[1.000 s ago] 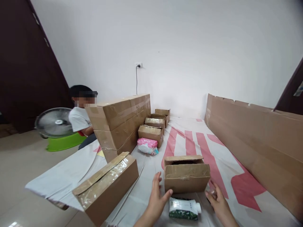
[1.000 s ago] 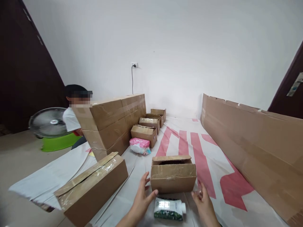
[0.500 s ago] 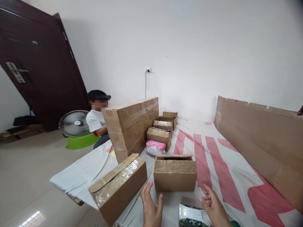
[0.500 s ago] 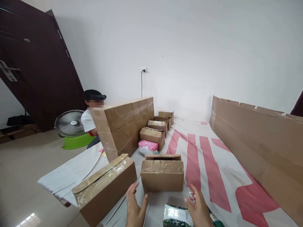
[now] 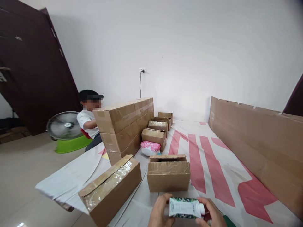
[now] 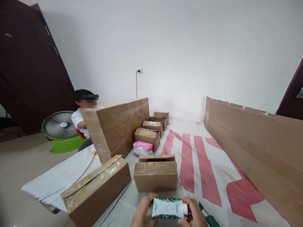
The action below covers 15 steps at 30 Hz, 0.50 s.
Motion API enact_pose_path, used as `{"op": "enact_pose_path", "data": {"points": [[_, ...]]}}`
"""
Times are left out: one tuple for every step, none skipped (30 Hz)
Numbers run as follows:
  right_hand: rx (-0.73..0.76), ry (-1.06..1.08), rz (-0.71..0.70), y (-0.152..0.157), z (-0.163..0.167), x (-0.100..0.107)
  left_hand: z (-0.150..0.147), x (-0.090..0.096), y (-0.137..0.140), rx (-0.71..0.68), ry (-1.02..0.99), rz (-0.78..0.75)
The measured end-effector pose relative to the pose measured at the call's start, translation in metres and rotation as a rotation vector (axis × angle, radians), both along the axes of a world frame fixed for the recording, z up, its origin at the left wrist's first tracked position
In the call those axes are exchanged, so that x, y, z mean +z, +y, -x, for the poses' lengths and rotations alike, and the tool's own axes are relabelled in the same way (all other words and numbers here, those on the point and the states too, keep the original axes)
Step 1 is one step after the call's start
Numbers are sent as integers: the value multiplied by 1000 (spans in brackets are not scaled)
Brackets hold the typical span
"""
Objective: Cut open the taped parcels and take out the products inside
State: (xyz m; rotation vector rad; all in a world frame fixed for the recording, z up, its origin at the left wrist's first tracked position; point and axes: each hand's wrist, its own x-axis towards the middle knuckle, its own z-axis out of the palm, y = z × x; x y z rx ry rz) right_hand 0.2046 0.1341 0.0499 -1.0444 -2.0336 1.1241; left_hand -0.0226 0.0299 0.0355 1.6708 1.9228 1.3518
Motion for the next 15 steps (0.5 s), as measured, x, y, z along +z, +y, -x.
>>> {"op": "enact_pose_path", "data": {"points": [[-1, 48, -60, 0, 6, 13, 3, 14, -2, 14, 44, -111], [-10, 91, -116, 2, 12, 28, 7, 29, -3, 30, 96, -192], [-24, 127, -163, 4, 19, 43, 11, 45, -2, 48, 148, -227], [-28, 149, -192, 6, 27, 57, 15, 59, 0, 75, 193, -247], [-30, 162, -201, 9, 35, 69, 19, 72, 2, 109, 228, -259], [-22, 170, -195, 11, 42, 78, 22, 81, 5, 136, 247, -263], [-17, 173, -183, 13, 48, 83, 25, 86, 6, 162, 249, -268], [-16, 174, -171, 14, 53, 83, 26, 86, 7, 175, 234, -265], [-10, 168, -158, 14, 56, 79, 27, 81, 6, 173, 207, -252], [-1, 154, -143, 14, 57, 71, 27, 73, 4, 160, 173, -231], [7, 133, -123, 14, 57, 58, 27, 62, 2, 139, 136, -199], [19, 106, -99, 13, 56, 43, 26, 48, -1, 112, 103, -156], [32, 77, -68, 13, 55, 26, 26, 34, -3, 92, 73, -105], [40, 50, -41, 13, 53, 8, 25, 21, -4, 86, 48, -46], [46, 27, -22, 13, 52, -9, 25, 10, -4, 102, 25, 12]]}}
